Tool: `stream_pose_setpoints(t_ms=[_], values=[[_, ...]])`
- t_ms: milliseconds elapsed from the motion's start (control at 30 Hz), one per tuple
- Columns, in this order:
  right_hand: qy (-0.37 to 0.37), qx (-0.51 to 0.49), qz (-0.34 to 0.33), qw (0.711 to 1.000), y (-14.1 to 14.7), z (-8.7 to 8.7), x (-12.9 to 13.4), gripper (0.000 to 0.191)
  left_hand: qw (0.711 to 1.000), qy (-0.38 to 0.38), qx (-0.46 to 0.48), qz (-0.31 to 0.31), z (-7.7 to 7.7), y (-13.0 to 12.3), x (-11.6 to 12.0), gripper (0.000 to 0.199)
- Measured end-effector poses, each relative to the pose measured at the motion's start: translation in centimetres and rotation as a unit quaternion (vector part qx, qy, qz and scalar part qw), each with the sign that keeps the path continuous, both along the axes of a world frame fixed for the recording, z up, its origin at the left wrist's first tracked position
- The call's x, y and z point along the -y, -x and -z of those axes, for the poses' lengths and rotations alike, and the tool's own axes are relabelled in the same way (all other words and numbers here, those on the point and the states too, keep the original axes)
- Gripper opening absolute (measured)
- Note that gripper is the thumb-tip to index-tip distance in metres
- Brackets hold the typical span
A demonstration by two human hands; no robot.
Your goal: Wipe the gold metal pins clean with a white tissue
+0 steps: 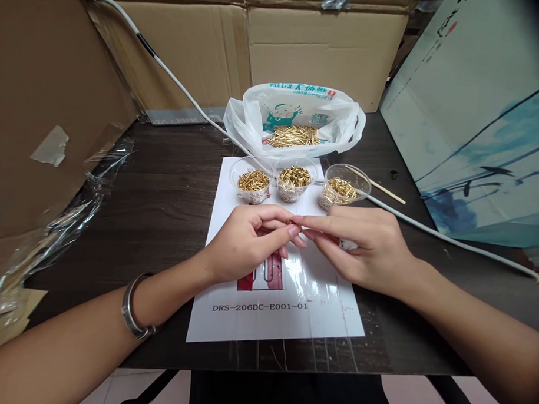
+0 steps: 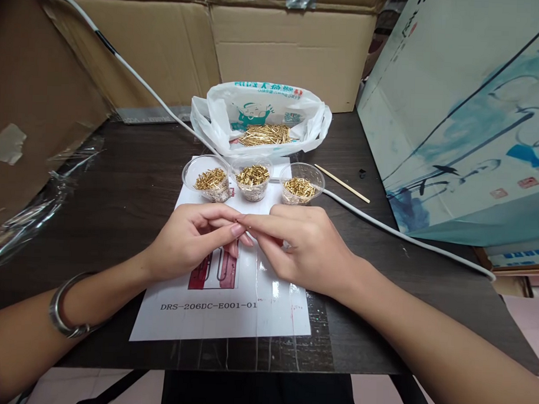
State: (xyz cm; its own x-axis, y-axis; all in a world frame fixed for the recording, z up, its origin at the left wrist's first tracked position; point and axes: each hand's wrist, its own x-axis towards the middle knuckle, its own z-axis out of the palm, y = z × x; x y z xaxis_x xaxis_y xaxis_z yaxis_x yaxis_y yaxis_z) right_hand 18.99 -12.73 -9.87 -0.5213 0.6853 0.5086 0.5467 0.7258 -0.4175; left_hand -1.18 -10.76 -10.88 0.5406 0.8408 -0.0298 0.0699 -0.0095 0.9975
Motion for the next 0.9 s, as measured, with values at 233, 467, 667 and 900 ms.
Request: stream_pose_setpoints(t_ms=[233,467,667,900], values=[[-0.018,0.002,0.007,1.0,-0.09,0.4,-0.2,0.018,0.999,0.032,-0.009,0.005,-0.12,-0.02,-0.15,0.013],[-0.019,0.015,-0.018,1.0,-0.29,0.71,-0.31,0.026,0.999,0.042,-0.01,0.017,0.04,0.05,-0.29,0.016],[0.02,0.009,-0.009,1.0,0.04,0.56,-0.3,0.017,0.999,0.048,-0.002,0.023,0.3,0.16,-0.36,0.015],[0.049,0.016,0.028,0.998,-0.13,0.52,-0.2,0.01,0.998,0.042,-0.007,0.035,0.23,0.14,-0.38,0.013]])
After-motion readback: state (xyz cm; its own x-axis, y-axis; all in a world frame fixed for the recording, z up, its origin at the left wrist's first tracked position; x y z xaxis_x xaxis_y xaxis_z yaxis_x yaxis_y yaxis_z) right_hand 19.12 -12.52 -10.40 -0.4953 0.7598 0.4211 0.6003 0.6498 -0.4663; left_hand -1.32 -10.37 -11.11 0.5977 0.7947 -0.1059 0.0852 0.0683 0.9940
